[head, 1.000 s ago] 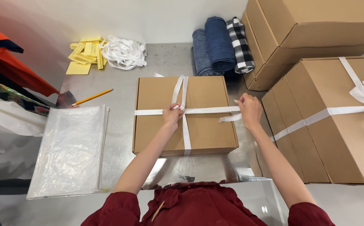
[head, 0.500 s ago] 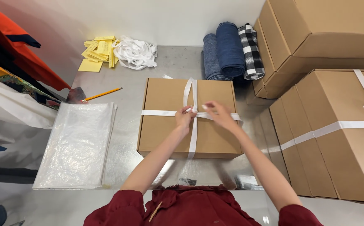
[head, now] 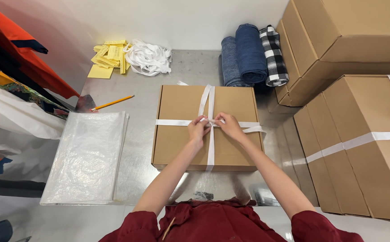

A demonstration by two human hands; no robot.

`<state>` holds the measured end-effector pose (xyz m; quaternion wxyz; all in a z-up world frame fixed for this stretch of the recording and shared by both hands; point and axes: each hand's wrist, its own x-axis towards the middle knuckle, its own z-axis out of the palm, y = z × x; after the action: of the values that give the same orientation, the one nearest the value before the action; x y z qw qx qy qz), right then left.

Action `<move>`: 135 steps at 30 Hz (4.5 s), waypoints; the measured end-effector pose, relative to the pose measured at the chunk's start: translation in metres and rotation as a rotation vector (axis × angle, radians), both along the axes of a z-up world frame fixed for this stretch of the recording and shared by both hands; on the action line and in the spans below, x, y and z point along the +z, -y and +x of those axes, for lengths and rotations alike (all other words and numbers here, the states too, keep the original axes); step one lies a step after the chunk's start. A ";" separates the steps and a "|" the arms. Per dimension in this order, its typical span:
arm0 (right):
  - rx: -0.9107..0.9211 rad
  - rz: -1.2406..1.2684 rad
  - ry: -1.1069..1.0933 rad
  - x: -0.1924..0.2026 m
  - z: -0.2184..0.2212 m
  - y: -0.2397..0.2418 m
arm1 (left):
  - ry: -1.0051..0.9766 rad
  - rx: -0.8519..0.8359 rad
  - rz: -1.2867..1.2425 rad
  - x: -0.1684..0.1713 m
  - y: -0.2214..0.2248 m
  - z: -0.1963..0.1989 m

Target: The person places a plastic-wrapped item into a cardboard box and closes the lid. They then take a white ribbon, wrap it around the box, and tie a decorative bow on top.

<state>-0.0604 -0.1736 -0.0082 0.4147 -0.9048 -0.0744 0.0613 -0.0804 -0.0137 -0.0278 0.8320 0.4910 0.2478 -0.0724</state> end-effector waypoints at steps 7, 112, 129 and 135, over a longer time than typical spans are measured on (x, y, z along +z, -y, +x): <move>-0.037 -0.062 0.024 -0.013 -0.005 0.005 | 0.003 -0.004 -0.009 -0.005 -0.013 -0.001; 0.122 -0.673 0.730 -0.017 -0.051 -0.002 | -0.118 -0.498 0.162 0.016 -0.081 0.014; 0.126 -0.643 0.737 -0.013 -0.052 -0.004 | 0.057 -0.304 -0.079 0.009 -0.039 0.028; 0.125 -0.635 0.748 -0.011 -0.052 -0.004 | 0.159 -0.194 0.142 0.007 -0.023 0.018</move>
<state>-0.1124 -0.1697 -0.0190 0.0590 -0.9403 -0.2500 -0.2233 -0.0620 0.0091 -0.0207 0.8013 0.5745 0.1372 -0.0957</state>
